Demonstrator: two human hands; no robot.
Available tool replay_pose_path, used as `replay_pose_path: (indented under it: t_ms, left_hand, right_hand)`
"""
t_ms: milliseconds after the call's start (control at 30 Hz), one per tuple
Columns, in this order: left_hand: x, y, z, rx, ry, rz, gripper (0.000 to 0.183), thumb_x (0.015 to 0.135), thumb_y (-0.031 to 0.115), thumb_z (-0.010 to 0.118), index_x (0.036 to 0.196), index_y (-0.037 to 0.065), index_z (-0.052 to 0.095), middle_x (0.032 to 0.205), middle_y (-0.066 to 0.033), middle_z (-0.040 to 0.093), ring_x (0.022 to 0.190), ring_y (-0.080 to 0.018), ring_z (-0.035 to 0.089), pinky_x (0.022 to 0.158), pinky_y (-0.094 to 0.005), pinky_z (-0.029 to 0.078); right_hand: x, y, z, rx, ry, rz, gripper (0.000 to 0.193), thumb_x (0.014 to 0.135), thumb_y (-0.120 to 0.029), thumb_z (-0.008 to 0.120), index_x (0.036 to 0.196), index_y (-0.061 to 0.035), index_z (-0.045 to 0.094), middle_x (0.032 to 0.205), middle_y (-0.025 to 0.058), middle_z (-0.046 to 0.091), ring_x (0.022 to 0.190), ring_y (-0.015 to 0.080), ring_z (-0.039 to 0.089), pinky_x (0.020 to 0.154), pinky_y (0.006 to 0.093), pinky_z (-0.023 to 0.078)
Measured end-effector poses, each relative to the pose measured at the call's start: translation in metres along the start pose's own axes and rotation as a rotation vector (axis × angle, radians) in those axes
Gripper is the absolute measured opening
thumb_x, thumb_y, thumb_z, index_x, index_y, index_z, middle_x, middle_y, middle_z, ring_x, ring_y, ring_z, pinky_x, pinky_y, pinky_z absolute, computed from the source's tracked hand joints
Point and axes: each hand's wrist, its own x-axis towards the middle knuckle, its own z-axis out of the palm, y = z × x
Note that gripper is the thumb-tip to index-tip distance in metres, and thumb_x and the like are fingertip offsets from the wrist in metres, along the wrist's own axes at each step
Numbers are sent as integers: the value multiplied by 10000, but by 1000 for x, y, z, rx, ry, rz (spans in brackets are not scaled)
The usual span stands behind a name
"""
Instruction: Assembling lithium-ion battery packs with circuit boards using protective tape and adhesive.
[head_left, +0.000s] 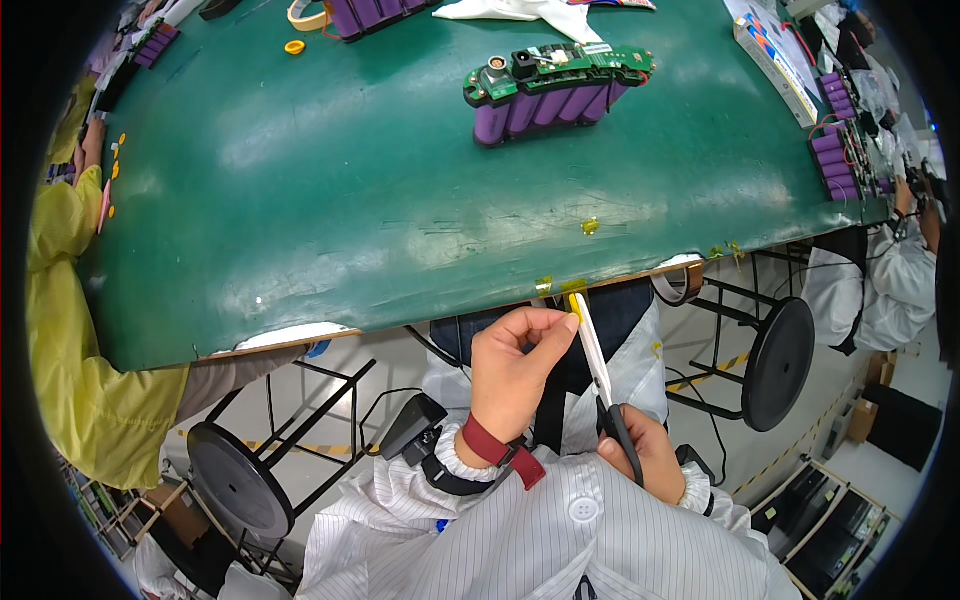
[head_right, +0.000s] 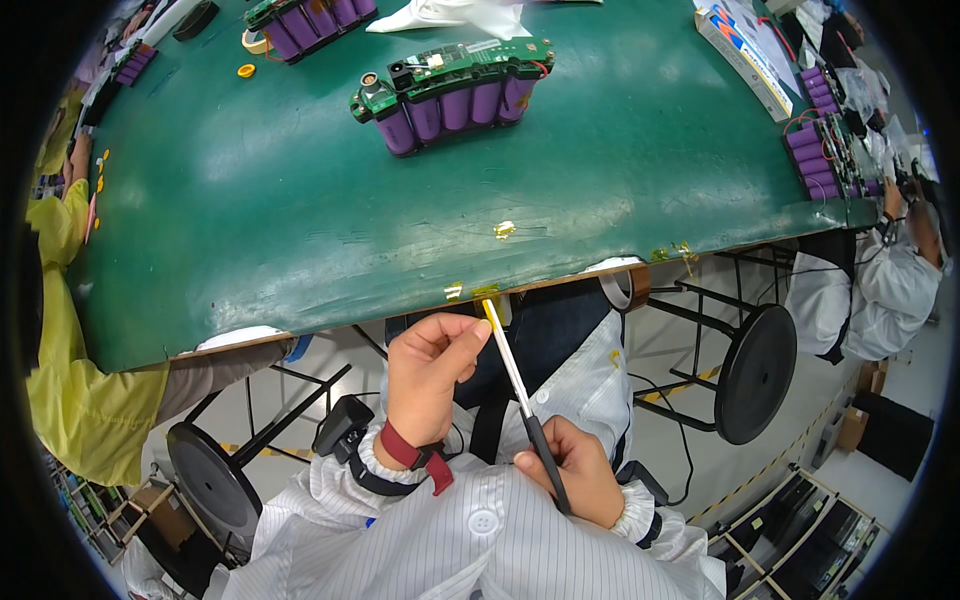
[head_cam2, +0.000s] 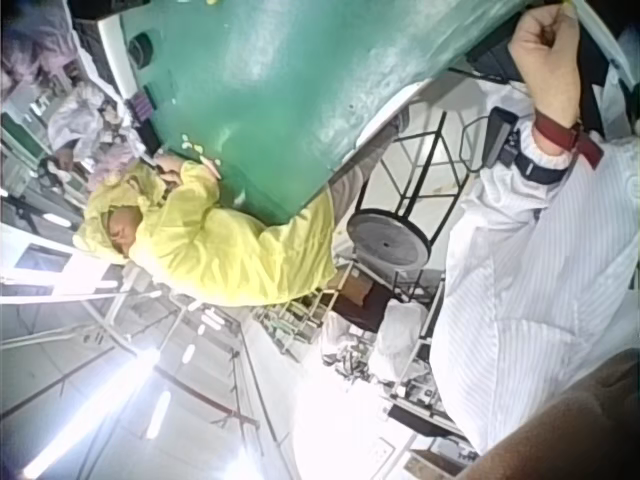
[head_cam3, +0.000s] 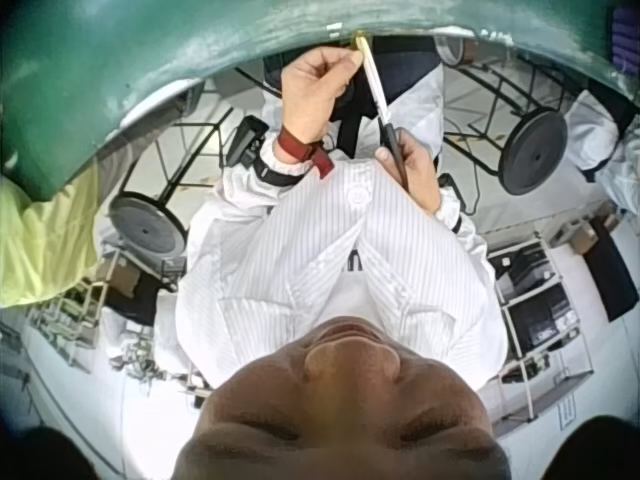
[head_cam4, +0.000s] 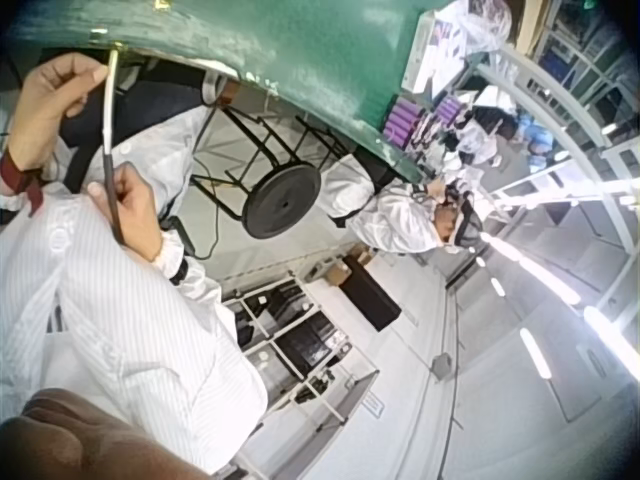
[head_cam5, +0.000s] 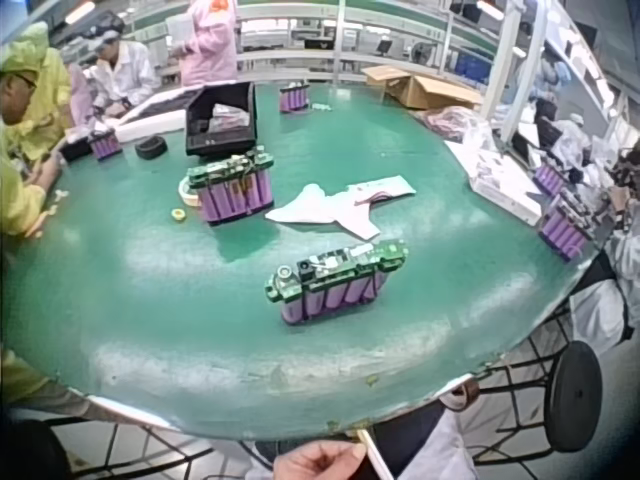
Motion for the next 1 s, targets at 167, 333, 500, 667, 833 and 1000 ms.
replay_pose_path:
  t_ms: [167,333,500,667,833,1000]
  left_hand:
    - [0,0,0,-6,-4,-3,122,850,93,700,902,-14,671,687,11,593,555,-40,441,507,-191,331]
    - [0,-1,0,-22,-7,9,112,847,92,704,893,-5,672,686,15,594,557,-41,443,509,-194,334]
    - [2,-2,-2,-36,3,17,104,845,85,704,888,-3,668,685,15,591,557,-43,445,511,-196,336]
    - [3,-3,-1,-31,2,9,104,845,81,700,887,-7,662,683,18,582,558,-47,450,512,-198,335]
    - [0,1,0,-29,-12,1,114,848,93,696,883,-10,659,693,15,581,558,-52,450,514,-198,333]
    - [-3,5,-1,-59,19,-64,91,854,84,683,876,-2,662,695,10,588,561,-48,463,508,-201,346]
  right_hand:
    - [1,1,3,-22,27,2,300,827,-231,738,779,-27,523,616,-20,503,565,50,403,505,222,342]
    - [4,6,0,-65,12,-31,334,822,-265,741,795,-22,514,622,-9,508,568,61,417,513,231,360]
    - [3,9,-6,-118,-46,-9,416,790,-335,759,854,-5,515,646,19,525,577,83,440,538,256,394]
    - [-7,23,-46,-232,-87,47,456,751,-354,787,878,-12,513,686,36,530,611,104,463,571,264,410]
    - [15,-20,-106,-448,354,-405,443,711,-284,819,862,-26,491,694,3,455,658,118,458,618,260,407]
    - [86,-117,-154,-903,784,-551,391,741,-209,788,890,18,508,726,76,533,660,158,497,620,302,442]
